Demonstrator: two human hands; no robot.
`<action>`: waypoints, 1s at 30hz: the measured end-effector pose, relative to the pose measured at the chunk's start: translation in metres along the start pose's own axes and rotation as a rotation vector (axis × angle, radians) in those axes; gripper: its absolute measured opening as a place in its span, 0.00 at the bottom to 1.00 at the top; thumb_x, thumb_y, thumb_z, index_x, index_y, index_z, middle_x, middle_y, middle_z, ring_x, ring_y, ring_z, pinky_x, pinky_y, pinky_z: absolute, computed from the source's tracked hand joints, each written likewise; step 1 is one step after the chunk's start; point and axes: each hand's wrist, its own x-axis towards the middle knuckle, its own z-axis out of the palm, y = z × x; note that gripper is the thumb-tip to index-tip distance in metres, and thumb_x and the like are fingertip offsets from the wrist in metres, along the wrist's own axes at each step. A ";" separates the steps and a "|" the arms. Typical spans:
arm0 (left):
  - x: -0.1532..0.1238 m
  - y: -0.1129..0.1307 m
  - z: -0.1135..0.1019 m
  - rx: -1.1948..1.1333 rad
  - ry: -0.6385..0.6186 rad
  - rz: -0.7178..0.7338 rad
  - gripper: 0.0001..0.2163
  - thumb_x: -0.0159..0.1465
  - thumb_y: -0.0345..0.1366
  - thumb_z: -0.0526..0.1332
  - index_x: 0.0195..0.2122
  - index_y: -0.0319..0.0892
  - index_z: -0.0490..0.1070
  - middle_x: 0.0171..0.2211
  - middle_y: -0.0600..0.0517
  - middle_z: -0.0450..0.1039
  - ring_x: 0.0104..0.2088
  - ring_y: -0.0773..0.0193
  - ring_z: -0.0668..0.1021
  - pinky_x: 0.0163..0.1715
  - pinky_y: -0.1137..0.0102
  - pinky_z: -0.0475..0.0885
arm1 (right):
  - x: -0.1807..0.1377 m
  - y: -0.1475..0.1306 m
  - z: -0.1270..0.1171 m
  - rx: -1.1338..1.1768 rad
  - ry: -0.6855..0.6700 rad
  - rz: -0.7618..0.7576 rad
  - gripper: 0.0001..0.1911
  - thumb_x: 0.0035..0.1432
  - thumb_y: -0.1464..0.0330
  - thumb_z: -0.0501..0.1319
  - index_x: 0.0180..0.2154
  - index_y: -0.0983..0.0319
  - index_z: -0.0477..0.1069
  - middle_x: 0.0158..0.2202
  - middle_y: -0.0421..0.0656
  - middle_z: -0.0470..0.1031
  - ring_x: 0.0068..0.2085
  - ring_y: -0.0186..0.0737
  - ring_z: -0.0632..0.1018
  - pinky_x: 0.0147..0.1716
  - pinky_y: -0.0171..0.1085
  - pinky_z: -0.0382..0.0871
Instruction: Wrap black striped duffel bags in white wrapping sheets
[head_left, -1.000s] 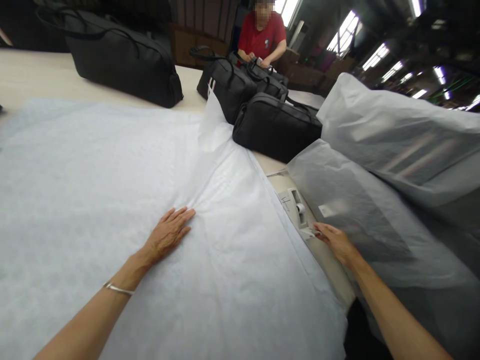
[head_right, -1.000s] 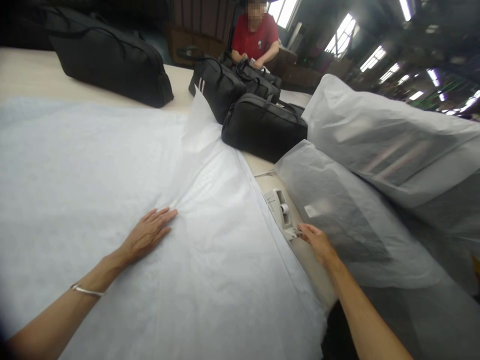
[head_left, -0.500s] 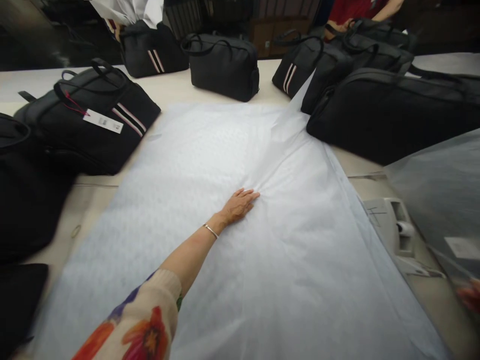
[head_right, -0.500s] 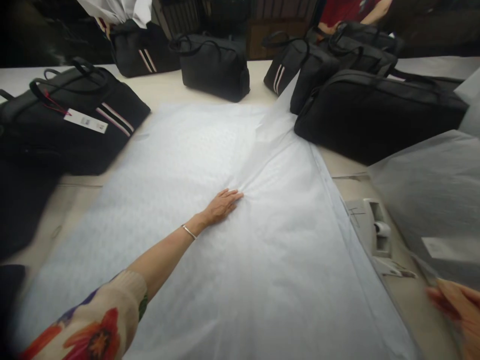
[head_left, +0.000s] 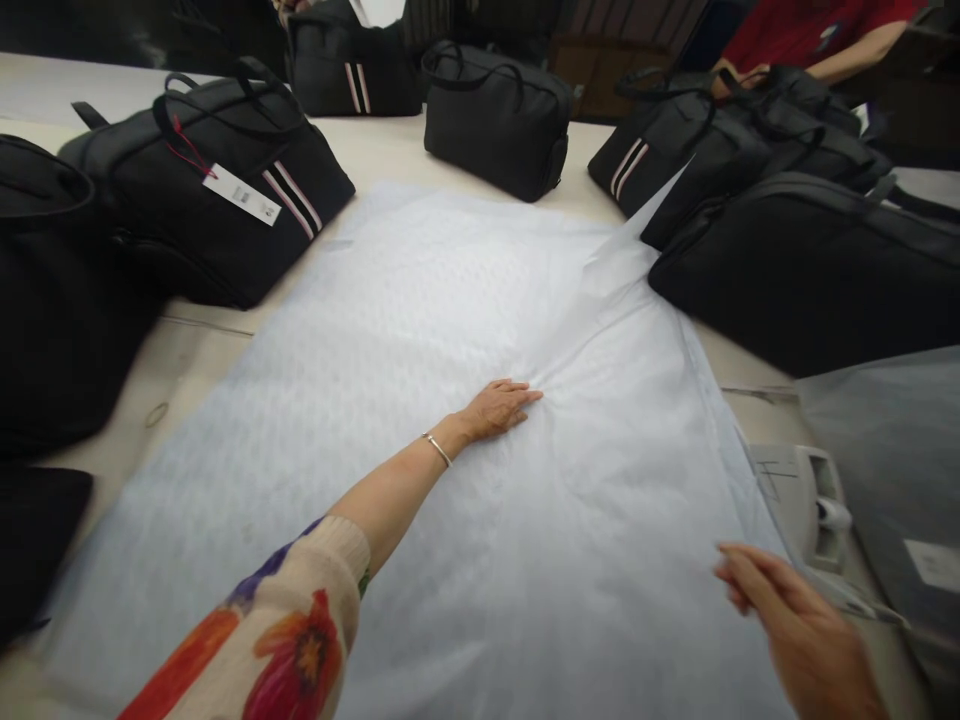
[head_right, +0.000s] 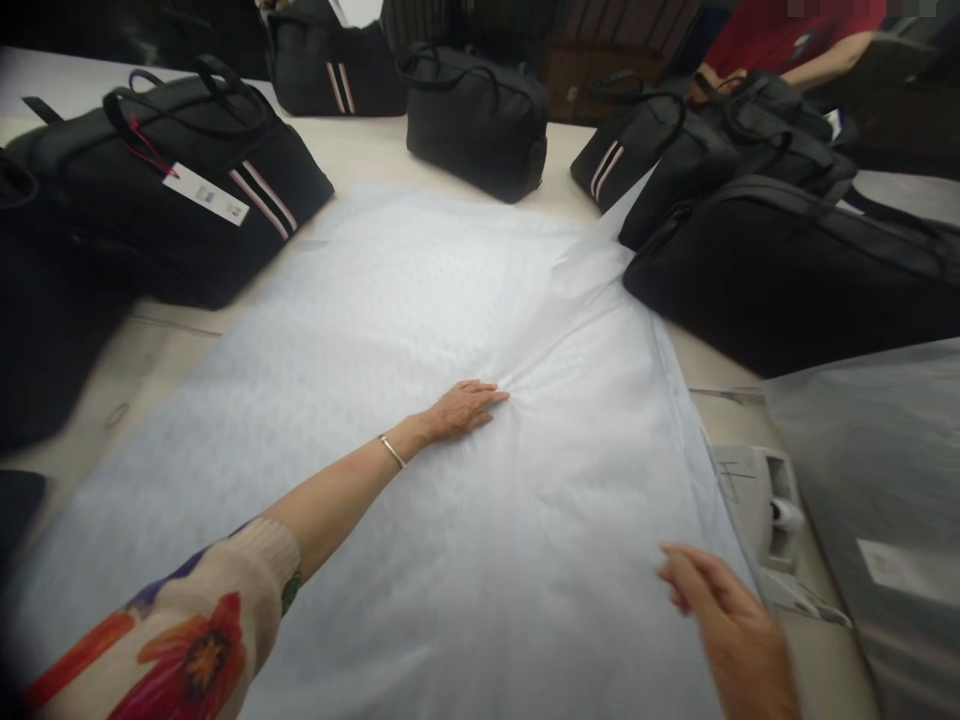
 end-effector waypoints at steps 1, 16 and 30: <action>0.000 -0.002 -0.002 -0.006 -0.008 0.011 0.22 0.68 0.33 0.55 0.63 0.45 0.60 0.61 0.48 0.66 0.63 0.60 0.64 0.64 0.63 0.53 | -0.007 -0.034 0.031 0.049 -0.129 -0.013 0.19 0.47 0.49 0.64 0.35 0.56 0.77 0.26 0.46 0.76 0.27 0.46 0.76 0.27 0.44 0.73; 0.002 -0.018 0.005 -0.015 0.048 0.147 0.23 0.68 0.33 0.58 0.64 0.46 0.59 0.59 0.49 0.69 0.61 0.59 0.66 0.60 0.64 0.56 | 0.027 -0.121 0.213 -0.435 -0.671 -0.197 0.05 0.55 0.69 0.58 0.29 0.58 0.61 0.21 0.34 0.69 0.24 0.34 0.69 0.26 0.33 0.54; -0.003 -0.009 -0.013 -0.233 0.042 0.058 0.22 0.65 0.31 0.60 0.61 0.46 0.64 0.58 0.49 0.70 0.61 0.56 0.67 0.62 0.60 0.58 | 0.032 -0.103 0.222 -0.403 -0.011 -0.790 0.31 0.65 0.48 0.53 0.58 0.65 0.62 0.58 0.55 0.69 0.59 0.53 0.69 0.56 0.52 0.62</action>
